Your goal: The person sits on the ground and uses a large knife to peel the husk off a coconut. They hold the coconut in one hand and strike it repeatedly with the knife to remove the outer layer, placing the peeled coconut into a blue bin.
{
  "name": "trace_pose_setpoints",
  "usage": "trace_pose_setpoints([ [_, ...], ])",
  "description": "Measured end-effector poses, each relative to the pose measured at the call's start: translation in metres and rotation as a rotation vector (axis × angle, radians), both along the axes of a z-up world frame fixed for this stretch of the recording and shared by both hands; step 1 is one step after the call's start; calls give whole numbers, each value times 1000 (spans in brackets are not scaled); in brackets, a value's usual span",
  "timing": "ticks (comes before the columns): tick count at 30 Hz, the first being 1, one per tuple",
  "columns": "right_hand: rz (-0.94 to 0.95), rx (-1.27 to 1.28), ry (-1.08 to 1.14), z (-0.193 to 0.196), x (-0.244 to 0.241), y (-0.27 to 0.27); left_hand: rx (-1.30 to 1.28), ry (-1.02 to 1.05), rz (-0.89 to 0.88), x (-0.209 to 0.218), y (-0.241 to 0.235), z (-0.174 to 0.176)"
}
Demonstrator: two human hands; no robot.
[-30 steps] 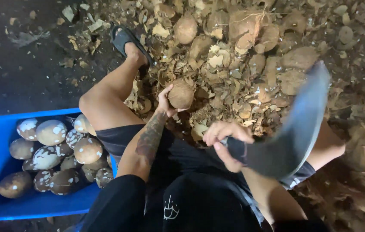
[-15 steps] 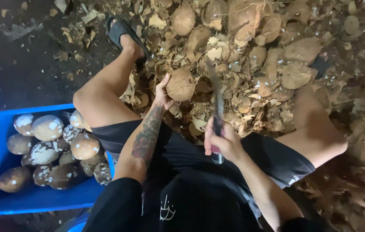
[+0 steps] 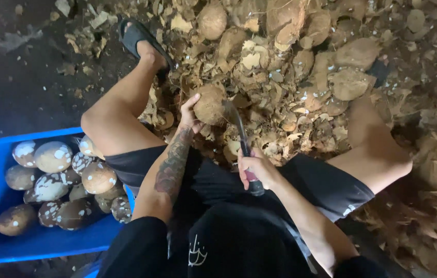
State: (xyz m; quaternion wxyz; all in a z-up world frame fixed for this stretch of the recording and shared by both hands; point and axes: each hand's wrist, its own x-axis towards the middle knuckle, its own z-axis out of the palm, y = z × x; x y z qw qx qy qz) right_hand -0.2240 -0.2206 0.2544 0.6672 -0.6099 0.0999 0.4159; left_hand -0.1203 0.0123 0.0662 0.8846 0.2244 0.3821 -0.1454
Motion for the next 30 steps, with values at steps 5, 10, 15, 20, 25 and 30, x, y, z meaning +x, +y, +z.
trace_pose_setpoints([
  [5, -176, 613, -295, 41, -22, -6, 57, -55, -42, 17, -15, 6],
  [10, -136, 233, -1014, -17, -13, -9, 31, -34, -27, 10, -7, -4],
  [15, 34, -177, -43, -98, 0, -4, -12, -58, 2, 12, -7, 2],
  [20, -146, -244, 189, -60, 6, -10, -92, -132, -10, 11, -12, 34],
  [25, -125, 39, -320, 61, 10, -10, 37, -130, -148, 11, -10, 16],
  [30, -110, 328, -958, 43, 1, -15, 70, -22, -152, 3, -14, 4],
])
